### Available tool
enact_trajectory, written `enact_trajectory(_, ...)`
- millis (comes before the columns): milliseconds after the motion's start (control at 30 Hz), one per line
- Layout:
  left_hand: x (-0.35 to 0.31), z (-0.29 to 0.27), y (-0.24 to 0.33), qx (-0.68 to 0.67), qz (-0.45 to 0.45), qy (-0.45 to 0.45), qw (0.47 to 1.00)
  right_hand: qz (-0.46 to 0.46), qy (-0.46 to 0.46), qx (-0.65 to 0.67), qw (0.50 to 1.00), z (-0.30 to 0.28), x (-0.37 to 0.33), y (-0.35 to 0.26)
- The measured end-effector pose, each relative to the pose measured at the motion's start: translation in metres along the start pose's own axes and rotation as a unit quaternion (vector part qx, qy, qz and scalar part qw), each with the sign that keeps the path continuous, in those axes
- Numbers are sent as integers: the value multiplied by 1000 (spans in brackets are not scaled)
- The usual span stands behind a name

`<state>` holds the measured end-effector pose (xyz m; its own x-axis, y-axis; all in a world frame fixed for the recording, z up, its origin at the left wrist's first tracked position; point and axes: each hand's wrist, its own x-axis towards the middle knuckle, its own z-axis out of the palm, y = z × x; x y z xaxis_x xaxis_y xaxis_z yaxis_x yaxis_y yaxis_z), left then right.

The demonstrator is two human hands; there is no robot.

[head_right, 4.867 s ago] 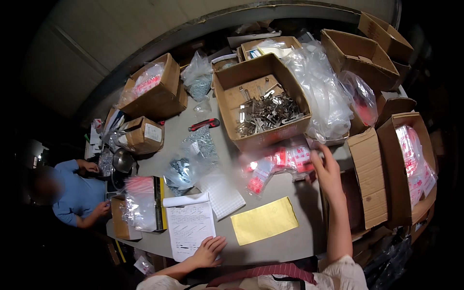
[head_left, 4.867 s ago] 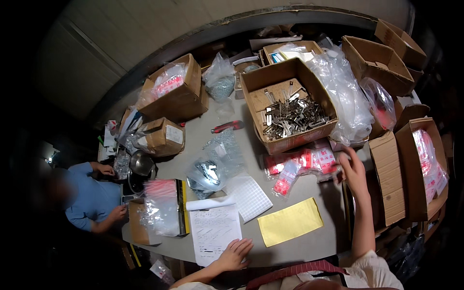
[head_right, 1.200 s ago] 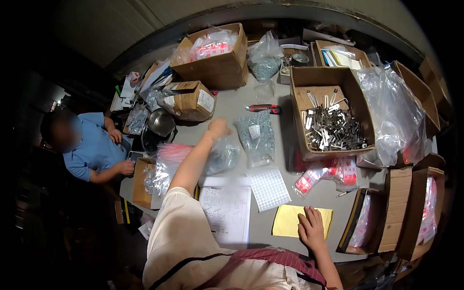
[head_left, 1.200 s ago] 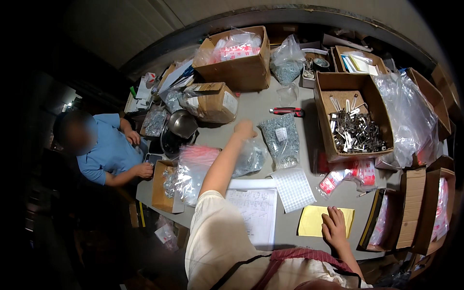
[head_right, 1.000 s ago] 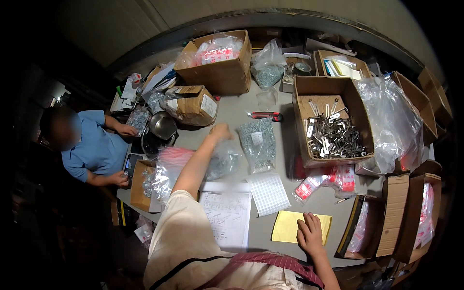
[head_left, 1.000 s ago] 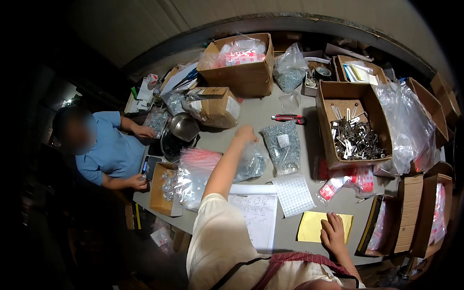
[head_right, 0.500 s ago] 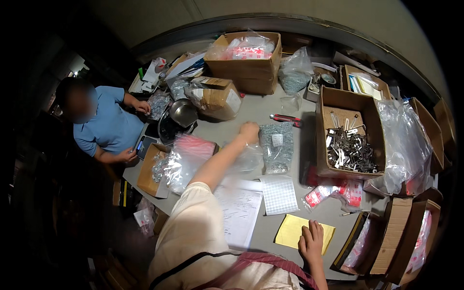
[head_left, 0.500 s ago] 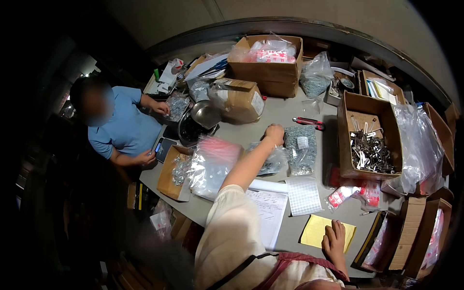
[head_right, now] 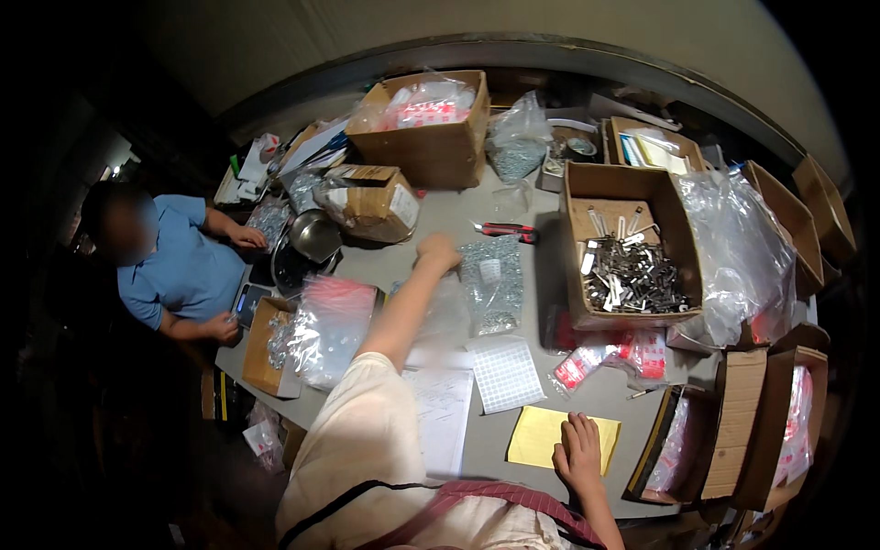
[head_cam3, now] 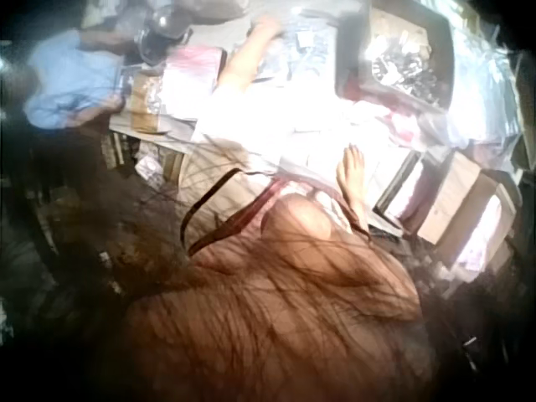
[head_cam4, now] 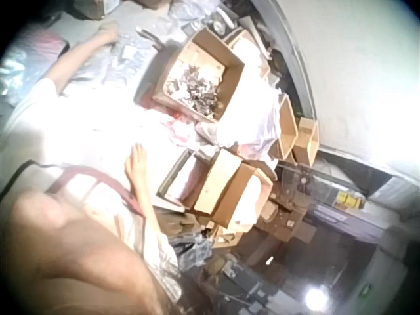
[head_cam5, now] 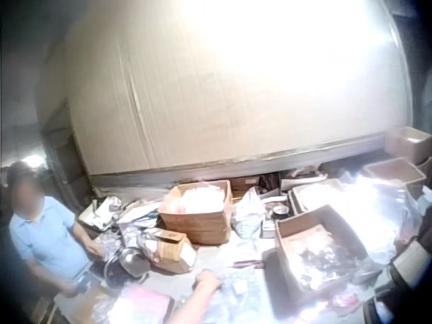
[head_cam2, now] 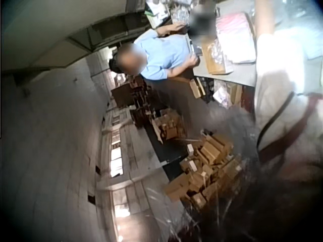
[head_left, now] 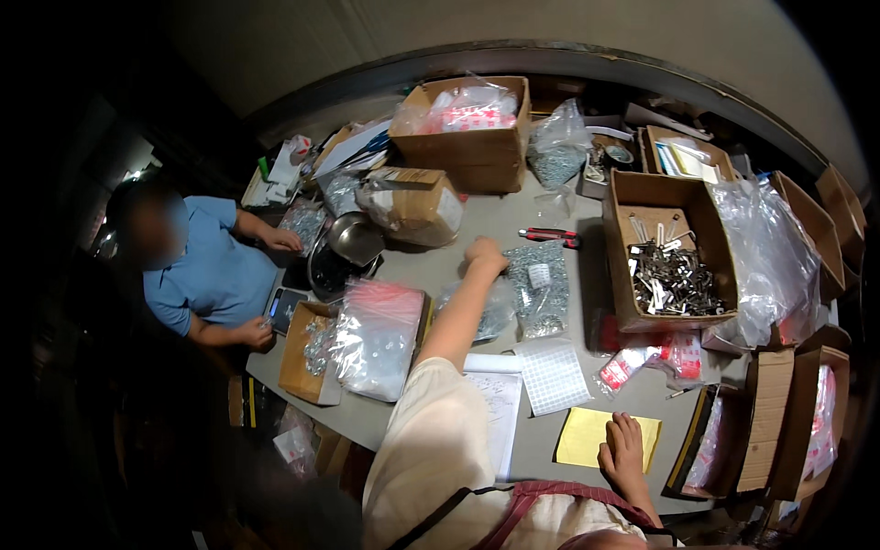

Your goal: The person applies yellow adhesive labels to small plastic bags containing hardware items. They peel labels from a sheet, press them onto each bag, and place the labeled bags on the table. The person also moves a box of metal parts and a plastic bag of screws on the table.

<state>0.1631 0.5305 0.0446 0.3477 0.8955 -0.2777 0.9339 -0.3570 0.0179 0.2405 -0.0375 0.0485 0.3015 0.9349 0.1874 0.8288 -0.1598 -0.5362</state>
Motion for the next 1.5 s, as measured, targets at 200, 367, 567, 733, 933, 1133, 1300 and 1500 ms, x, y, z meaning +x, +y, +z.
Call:
enact_trajectory(200,-21,-21,10,-6,25,-1,1000,5,4,0,1000,1,-2,6)
enact_trajectory(367,-15,-7,2,-3,12,27,1000,4,3,12,1000,-1,-2,5)
enact_trajectory(567,4,7,-51,-142,70,80,984,-15,-2,11,1000,1,-2,4)
enact_trajectory(733,-81,-99,-21,-623,233,-45,745,11,17,9,1000,1,-6,11)
enact_trajectory(933,-146,-124,-50,-257,330,106,902,-3,13,24,1000,0,-5,9)
enact_trajectory(1133,-181,-133,-46,-218,313,3,924,0,17,28,999,1,-7,12)
enact_trajectory(1300,-194,-139,-51,-153,323,172,918,-3,26,30,999,0,-8,13)
enact_trajectory(1500,-206,-133,-54,69,170,112,977,-8,34,30,999,1,-9,14)
